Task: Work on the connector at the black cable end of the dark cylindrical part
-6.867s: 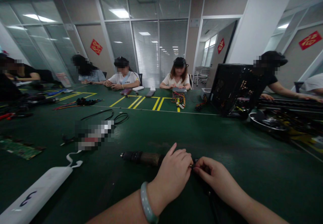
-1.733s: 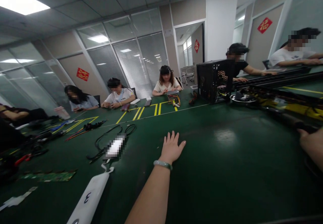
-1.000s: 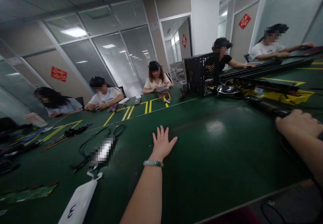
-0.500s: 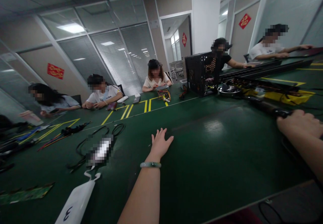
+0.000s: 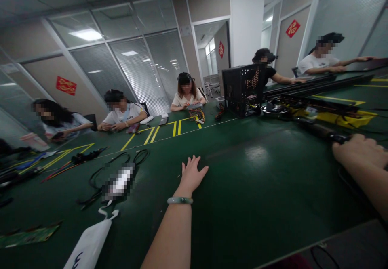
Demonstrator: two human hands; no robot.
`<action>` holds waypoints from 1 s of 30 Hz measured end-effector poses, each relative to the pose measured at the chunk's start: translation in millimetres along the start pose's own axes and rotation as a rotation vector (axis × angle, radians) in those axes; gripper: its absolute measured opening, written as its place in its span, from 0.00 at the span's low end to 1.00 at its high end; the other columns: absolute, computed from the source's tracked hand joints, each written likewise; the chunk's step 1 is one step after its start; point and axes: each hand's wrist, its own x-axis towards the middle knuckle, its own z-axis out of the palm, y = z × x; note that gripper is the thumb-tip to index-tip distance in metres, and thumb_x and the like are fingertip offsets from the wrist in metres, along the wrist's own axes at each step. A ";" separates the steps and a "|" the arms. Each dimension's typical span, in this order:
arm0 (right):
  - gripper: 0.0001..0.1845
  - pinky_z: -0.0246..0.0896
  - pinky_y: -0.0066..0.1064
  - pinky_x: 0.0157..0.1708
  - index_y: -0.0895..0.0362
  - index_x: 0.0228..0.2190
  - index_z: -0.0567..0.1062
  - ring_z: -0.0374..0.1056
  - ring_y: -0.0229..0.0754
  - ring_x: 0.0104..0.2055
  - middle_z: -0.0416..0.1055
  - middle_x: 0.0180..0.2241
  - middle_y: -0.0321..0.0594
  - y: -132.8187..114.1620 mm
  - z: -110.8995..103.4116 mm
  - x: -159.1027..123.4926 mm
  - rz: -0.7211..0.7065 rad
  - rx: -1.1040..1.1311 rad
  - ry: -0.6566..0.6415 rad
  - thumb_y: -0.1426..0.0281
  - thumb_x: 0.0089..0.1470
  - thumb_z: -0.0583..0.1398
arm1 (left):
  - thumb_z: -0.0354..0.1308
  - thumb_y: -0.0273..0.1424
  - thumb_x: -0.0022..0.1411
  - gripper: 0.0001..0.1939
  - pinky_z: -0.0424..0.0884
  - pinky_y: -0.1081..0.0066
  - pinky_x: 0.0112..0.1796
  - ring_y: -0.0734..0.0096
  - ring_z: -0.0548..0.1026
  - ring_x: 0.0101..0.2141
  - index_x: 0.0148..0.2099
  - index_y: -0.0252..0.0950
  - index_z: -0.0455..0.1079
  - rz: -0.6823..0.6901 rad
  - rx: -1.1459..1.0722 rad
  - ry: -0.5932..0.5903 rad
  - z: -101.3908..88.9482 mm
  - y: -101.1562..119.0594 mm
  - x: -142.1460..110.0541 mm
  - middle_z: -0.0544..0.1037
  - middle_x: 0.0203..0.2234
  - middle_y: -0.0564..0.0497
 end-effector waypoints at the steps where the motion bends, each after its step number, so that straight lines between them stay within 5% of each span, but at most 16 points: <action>1: 0.40 0.50 0.56 0.43 0.69 0.55 0.65 0.58 0.73 0.51 0.63 0.49 0.71 -0.6 -1.1 -0.9 0.001 0.005 0.002 0.49 0.53 0.51 | 0.48 0.53 0.65 0.34 0.39 0.44 0.61 0.52 0.42 0.65 0.67 0.44 0.52 0.003 -0.001 0.001 0.2 -0.3 0.2 0.47 0.67 0.48; 16: 0.38 0.49 0.55 0.42 0.63 0.54 0.66 0.59 0.71 0.50 0.64 0.48 0.70 2.7 5.3 3.6 -0.007 -0.002 0.019 0.48 0.53 0.50 | 0.49 0.52 0.65 0.32 0.40 0.45 0.61 0.53 0.44 0.65 0.66 0.45 0.54 0.007 0.002 -0.001 1.3 -1.8 1.6 0.49 0.66 0.48; 30: 0.35 0.52 0.50 0.43 0.65 0.50 0.69 0.62 0.67 0.49 0.65 0.48 0.64 2.0 -19.1 -20.9 -0.082 -0.076 0.011 0.48 0.56 0.50 | 0.50 0.51 0.64 0.33 0.39 0.46 0.61 0.52 0.43 0.65 0.66 0.44 0.54 -0.004 -0.002 -0.003 0.2 0.6 2.2 0.48 0.66 0.47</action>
